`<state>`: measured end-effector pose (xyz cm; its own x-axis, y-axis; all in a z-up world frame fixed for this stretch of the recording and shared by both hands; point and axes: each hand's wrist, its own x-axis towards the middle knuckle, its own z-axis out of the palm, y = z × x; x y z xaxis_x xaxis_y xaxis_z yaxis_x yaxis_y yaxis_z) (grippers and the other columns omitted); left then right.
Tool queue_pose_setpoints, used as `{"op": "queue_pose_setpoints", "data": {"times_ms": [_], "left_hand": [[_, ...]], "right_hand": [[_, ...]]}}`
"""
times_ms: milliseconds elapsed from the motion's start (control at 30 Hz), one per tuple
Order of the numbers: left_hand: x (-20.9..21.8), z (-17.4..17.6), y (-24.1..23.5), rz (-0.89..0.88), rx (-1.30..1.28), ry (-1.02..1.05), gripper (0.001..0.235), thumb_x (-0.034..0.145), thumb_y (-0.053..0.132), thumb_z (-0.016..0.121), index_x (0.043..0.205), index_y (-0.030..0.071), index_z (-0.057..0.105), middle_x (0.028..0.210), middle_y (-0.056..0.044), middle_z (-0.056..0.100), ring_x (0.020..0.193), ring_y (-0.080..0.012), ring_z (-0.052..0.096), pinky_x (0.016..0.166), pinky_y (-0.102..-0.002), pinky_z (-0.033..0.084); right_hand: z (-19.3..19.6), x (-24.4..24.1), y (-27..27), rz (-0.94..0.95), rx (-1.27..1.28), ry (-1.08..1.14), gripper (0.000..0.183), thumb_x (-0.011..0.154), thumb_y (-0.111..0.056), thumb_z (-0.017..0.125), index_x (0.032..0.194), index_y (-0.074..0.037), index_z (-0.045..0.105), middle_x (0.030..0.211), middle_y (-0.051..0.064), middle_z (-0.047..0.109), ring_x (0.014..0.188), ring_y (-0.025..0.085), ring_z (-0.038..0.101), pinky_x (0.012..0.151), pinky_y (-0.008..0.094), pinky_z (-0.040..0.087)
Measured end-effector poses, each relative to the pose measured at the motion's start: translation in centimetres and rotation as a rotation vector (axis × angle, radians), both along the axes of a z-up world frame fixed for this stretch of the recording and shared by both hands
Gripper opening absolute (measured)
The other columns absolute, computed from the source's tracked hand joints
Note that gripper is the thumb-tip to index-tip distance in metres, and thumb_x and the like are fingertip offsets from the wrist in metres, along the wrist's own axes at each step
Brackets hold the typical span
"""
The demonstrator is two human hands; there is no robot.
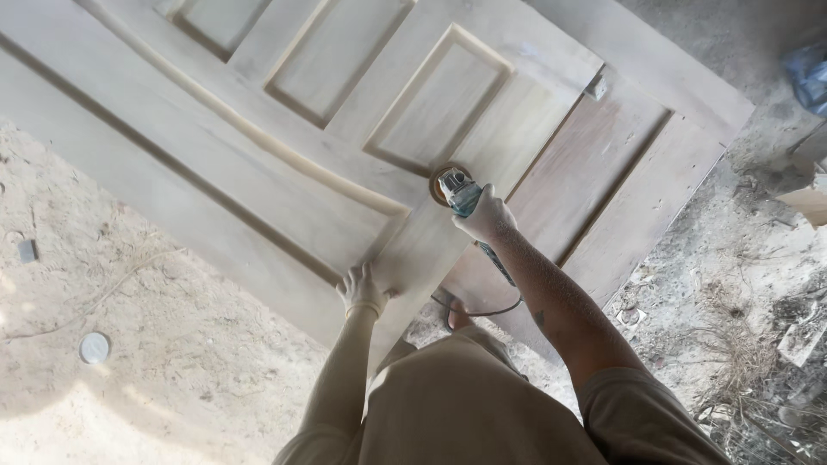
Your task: The person uses an orbital sander to smooth the surface of a large wooden door lying flat on the ground. They systematically move the sander across the door's panels and edges, generating visible wood dust.
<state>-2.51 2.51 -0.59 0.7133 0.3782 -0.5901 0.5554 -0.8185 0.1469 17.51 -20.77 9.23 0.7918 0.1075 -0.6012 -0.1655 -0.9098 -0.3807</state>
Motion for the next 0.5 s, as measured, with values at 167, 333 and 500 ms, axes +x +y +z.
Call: {"op": "queue_pose_setpoints", "data": {"times_ms": [167, 333, 500], "left_hand": [[-3.9, -3.2, 4.7, -0.212, -0.006, -0.069, 0.091, 0.082, 0.056, 0.078, 0.156, 0.021, 0.038, 0.157, -0.006, 0.037, 0.148, -0.0298, 0.028, 0.124, -0.062, 0.011], [-7.0, -4.5, 10.1, -0.395, 0.022, -0.108, 0.062, 0.091, 0.061, 0.070, 0.141, 0.027, 0.054, 0.169, -0.009, 0.028, 0.162, -0.0319, 0.015, 0.131, -0.061, 0.009], [-8.1, -3.1, 15.0, -0.091, -0.011, -0.016, 0.136, 0.070, 0.071, 0.081, 0.164, 0.026, -0.006, 0.169, -0.019, -0.016, 0.156, -0.0369, -0.018, 0.124, -0.062, 0.000]], "right_hand": [[-1.3, -8.2, 3.2, 0.050, -0.004, -0.126, 0.085, 0.075, -0.041, 0.084, 0.128, 0.008, 0.039, 0.108, 0.030, 0.068, 0.103, 0.043, 0.071, 0.092, 0.048, 0.058], [-2.3, -14.2, 5.7, 0.050, 0.004, -0.125, 0.082, 0.074, -0.041, 0.083, 0.127, 0.005, 0.041, 0.106, 0.028, 0.069, 0.100, 0.041, 0.072, 0.090, 0.048, 0.060], [-1.9, -18.9, 10.1, 0.070, 0.019, -0.072, 0.081, 0.075, -0.036, 0.081, 0.129, 0.005, 0.038, 0.103, 0.026, 0.070, 0.095, 0.040, 0.075, 0.086, 0.046, 0.063]]}}
